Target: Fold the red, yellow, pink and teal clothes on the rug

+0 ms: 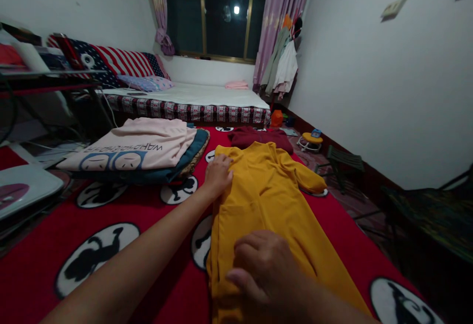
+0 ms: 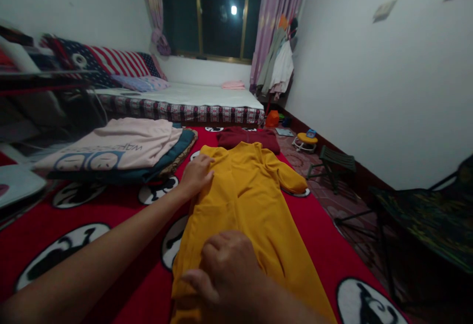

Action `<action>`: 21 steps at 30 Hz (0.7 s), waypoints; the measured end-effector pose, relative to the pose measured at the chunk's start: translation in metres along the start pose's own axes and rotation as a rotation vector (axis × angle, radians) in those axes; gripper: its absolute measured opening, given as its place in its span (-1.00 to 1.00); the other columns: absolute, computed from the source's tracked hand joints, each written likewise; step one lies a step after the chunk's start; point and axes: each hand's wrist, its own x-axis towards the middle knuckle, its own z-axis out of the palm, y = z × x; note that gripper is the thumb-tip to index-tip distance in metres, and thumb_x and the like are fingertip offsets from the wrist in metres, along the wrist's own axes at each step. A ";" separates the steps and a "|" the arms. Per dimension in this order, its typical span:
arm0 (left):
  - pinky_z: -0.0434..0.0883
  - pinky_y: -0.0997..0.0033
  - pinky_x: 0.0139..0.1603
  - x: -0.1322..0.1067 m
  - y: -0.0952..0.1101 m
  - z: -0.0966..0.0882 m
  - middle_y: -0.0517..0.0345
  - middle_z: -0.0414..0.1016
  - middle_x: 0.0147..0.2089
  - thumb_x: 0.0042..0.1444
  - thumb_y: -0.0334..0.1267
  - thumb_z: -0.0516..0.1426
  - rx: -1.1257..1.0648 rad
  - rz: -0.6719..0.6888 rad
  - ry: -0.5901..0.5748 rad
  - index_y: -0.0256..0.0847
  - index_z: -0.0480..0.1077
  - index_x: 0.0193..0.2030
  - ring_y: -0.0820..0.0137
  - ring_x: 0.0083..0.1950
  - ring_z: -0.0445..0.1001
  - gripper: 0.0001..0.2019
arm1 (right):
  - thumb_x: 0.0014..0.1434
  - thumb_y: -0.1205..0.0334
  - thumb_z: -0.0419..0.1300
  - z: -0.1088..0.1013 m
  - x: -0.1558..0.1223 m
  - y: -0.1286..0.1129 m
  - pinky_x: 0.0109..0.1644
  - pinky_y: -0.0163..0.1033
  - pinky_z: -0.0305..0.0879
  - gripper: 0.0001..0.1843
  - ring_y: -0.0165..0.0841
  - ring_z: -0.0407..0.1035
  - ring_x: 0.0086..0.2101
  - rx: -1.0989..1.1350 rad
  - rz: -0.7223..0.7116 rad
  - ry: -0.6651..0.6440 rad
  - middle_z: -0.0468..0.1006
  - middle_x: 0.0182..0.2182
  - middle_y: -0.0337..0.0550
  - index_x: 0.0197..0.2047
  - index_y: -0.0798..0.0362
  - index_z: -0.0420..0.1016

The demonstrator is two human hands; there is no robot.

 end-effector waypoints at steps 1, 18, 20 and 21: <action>0.27 0.29 0.15 0.003 0.004 0.003 -0.05 0.41 0.06 0.14 -0.30 0.03 -0.025 0.083 -0.039 -0.24 0.41 0.01 0.25 0.09 0.36 -0.69 | 0.25 -0.06 -0.01 -0.002 0.003 0.003 -0.08 -0.15 0.28 -0.59 -0.25 0.41 -0.20 0.004 0.009 0.025 0.54 -0.21 -0.01 -0.25 0.08 0.48; -0.13 -0.06 0.36 0.044 -0.005 0.041 -0.11 -0.07 0.43 0.29 -0.05 -0.20 0.126 -0.097 -0.439 -0.29 0.04 0.35 0.17 0.43 -0.08 -0.43 | 0.30 -0.09 -0.08 0.020 0.000 0.009 0.33 0.23 -0.32 -0.28 -0.09 -0.42 0.34 0.126 -0.152 -0.361 -0.30 0.39 -0.02 0.41 -0.04 -0.23; -0.10 -0.11 0.34 0.039 0.005 0.032 -0.21 0.05 0.38 0.25 -0.04 -0.11 0.154 -0.114 -0.458 -0.35 0.13 0.30 0.09 0.40 0.01 -0.43 | 0.29 -0.10 -0.07 0.030 -0.008 0.008 0.32 0.23 -0.24 -0.28 -0.07 -0.36 0.34 0.118 -0.204 -0.369 -0.25 0.38 0.02 0.41 -0.04 -0.19; -0.10 -0.12 0.33 0.035 0.012 0.027 -0.28 0.09 0.36 0.22 -0.05 -0.06 0.171 -0.120 -0.457 -0.39 0.18 0.27 0.04 0.38 0.04 -0.43 | 0.30 -0.09 -0.06 0.034 -0.012 0.006 0.32 0.20 -0.19 -0.30 -0.09 -0.30 0.34 0.121 -0.225 -0.367 -0.19 0.37 0.02 0.40 -0.05 -0.15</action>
